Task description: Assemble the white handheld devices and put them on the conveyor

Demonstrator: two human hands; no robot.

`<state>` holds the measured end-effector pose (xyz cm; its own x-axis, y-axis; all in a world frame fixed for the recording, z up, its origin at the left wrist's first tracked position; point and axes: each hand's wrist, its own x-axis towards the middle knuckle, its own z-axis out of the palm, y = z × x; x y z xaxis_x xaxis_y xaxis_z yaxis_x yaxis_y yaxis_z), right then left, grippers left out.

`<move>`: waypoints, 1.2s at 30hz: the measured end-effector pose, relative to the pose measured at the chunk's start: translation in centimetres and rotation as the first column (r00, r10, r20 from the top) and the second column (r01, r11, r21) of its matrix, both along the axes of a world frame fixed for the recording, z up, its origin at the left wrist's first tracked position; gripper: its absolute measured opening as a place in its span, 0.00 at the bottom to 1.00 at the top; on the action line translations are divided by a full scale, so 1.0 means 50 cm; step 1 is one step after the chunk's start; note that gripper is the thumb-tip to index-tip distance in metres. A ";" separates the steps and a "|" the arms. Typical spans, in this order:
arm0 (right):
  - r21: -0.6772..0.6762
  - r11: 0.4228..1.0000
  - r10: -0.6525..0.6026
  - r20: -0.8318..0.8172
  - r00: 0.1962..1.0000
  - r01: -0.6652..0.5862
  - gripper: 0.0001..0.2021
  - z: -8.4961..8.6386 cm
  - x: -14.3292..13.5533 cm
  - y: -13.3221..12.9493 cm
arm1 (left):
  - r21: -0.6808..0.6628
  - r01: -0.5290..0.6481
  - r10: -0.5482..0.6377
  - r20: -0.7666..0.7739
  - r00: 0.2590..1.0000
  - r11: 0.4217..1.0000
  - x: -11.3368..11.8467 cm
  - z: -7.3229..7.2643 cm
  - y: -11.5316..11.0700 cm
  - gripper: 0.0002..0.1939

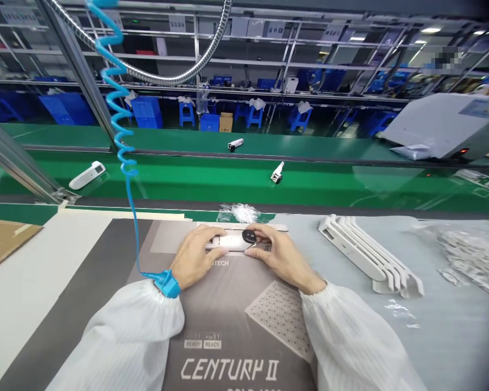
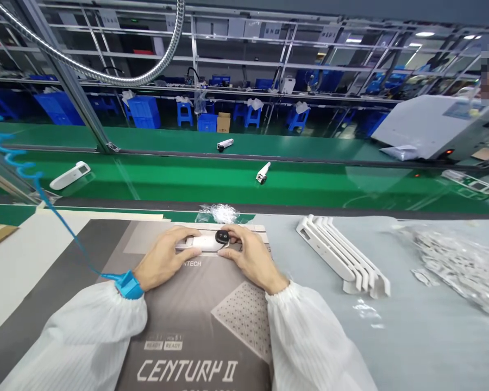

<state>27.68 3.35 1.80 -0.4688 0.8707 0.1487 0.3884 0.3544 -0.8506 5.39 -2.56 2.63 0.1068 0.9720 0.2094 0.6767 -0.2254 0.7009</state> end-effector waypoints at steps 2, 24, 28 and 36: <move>-0.018 1.000 -0.016 -0.050 0.999 0.016 0.21 0.002 -0.001 0.000 | 0.003 -0.012 0.012 0.016 1.000 1.000 0.001 0.005 0.000 0.14; -0.651 0.744 -0.472 -0.673 0.569 -0.153 0.24 0.001 -0.096 -0.032 | -0.261 0.057 -0.147 -0.340 0.929 0.964 0.107 0.031 -0.042 0.32; -0.604 0.769 -0.351 -0.673 0.651 -0.211 0.26 0.028 -0.083 -0.036 | -0.250 0.017 -0.091 -0.288 0.953 0.968 0.077 0.032 -0.030 0.30; -0.585 0.717 -0.301 -0.749 0.590 -0.378 0.21 0.030 -0.133 -0.083 | 0.200 -0.133 0.148 -0.061 0.987 0.971 0.081 0.019 -0.036 0.23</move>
<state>21.03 -0.82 3.29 -0.4999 0.8588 -0.1124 -0.5118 -0.3976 -0.7616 9.43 -4.34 3.58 -0.0055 0.9198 0.3923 0.7604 -0.2510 0.5990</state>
